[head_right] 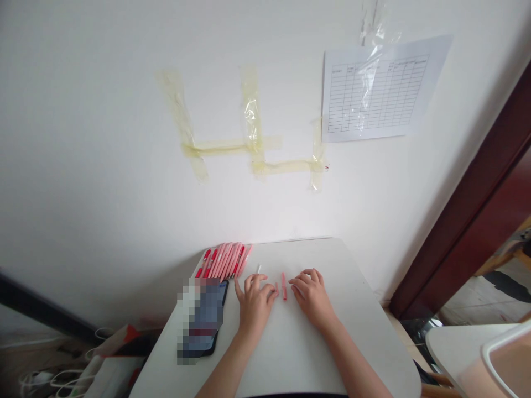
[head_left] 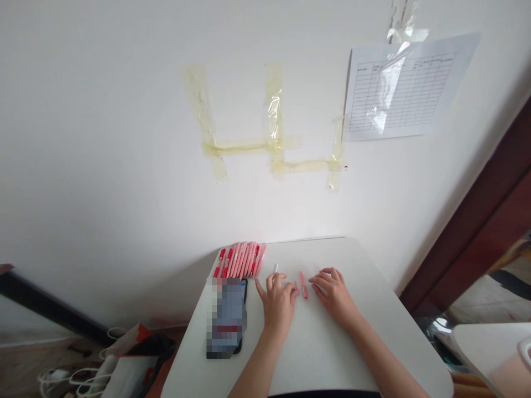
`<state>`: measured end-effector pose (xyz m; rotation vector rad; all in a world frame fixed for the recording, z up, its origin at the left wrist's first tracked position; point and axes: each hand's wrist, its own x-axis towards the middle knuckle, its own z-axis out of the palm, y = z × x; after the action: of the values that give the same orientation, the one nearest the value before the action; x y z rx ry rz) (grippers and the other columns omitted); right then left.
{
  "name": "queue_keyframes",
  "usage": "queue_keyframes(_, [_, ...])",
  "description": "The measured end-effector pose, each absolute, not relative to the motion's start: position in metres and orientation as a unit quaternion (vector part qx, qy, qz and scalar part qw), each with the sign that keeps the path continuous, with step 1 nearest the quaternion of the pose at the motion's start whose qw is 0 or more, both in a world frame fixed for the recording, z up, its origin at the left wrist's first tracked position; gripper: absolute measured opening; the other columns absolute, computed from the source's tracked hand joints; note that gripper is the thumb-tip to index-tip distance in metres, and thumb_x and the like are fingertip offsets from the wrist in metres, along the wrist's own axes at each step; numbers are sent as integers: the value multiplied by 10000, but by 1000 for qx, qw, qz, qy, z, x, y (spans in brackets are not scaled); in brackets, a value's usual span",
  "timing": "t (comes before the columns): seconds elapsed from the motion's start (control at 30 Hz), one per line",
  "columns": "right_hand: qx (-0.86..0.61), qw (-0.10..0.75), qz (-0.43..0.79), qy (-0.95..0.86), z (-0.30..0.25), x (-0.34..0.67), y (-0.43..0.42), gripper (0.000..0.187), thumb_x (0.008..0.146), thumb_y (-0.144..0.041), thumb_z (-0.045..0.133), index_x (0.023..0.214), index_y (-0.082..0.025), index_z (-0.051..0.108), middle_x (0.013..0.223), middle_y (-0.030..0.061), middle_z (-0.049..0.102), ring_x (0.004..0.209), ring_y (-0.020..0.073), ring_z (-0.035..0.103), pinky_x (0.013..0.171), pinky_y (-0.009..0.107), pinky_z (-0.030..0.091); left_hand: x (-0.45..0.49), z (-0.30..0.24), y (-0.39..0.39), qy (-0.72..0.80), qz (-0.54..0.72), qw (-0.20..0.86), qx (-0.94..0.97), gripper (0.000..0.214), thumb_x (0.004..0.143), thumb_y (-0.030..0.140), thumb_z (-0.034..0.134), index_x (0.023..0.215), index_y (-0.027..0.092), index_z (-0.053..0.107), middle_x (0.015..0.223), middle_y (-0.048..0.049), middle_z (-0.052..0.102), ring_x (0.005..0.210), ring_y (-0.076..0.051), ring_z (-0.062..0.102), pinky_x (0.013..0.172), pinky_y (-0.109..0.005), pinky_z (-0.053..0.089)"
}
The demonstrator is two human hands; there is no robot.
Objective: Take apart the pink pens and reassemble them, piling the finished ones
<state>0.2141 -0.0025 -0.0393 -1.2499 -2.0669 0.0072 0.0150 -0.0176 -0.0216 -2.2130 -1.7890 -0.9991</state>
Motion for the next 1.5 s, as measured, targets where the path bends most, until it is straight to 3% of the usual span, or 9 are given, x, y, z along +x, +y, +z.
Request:
queue_keyframes(0.4, [-487,355,-11,-798,-40,214,-3,243,952,-175,572,1108,-298,712,1005,39,739,1082,261,594,993,469,468,5,-18,-23,-609,-313,105,-721,37,833,287,701,808,267,719,1136,-45,669,1149,-268,546,1164,-759,152])
queue_keyframes(0.6, [-481,357,25,-800,-40,213,-4,266,962,-154,535,1116,-292,702,1032,45,733,1099,273,582,975,479,487,-19,-12,-27,-674,-294,183,-653,164,907,313,576,941,244,721,1234,-98,637,1238,-321,498,1131,-714,267])
queue_keyframes(0.73, [-482,362,34,-797,-41,213,-3,265,965,-160,533,1119,-288,707,1037,53,733,1108,284,578,964,486,498,-20,-14,-25,-695,-272,201,-634,209,911,325,554,915,201,721,1225,-134,640,1235,-343,506,1109,-711,300])
queue_keyframes(0.97, [-483,372,44,-792,-40,213,-4,299,953,-125,534,1136,-288,704,1036,52,731,1086,271,583,932,466,531,-19,-19,-22,-666,-299,162,-664,175,899,241,557,838,204,717,1204,-112,651,1200,-329,532,1083,-701,344])
queue_keyframes(1.2, [-475,393,25,-787,-39,213,-3,331,972,-151,521,1227,-306,665,1160,78,669,1095,263,577,911,466,553,-13,-29,-17,-585,-389,86,-706,147,895,252,600,804,212,708,1135,-98,631,1127,-271,554,1006,-520,485])
queue_keyframes(1.5, [-454,372,9,-809,-36,212,-7,410,962,-141,551,1275,-384,654,1269,62,642,1143,261,565,936,482,548,-1,-25,-24,-550,-369,30,-749,100,868,247,655,801,234,728,1163,-76,629,1188,-258,538,1088,-559,435])
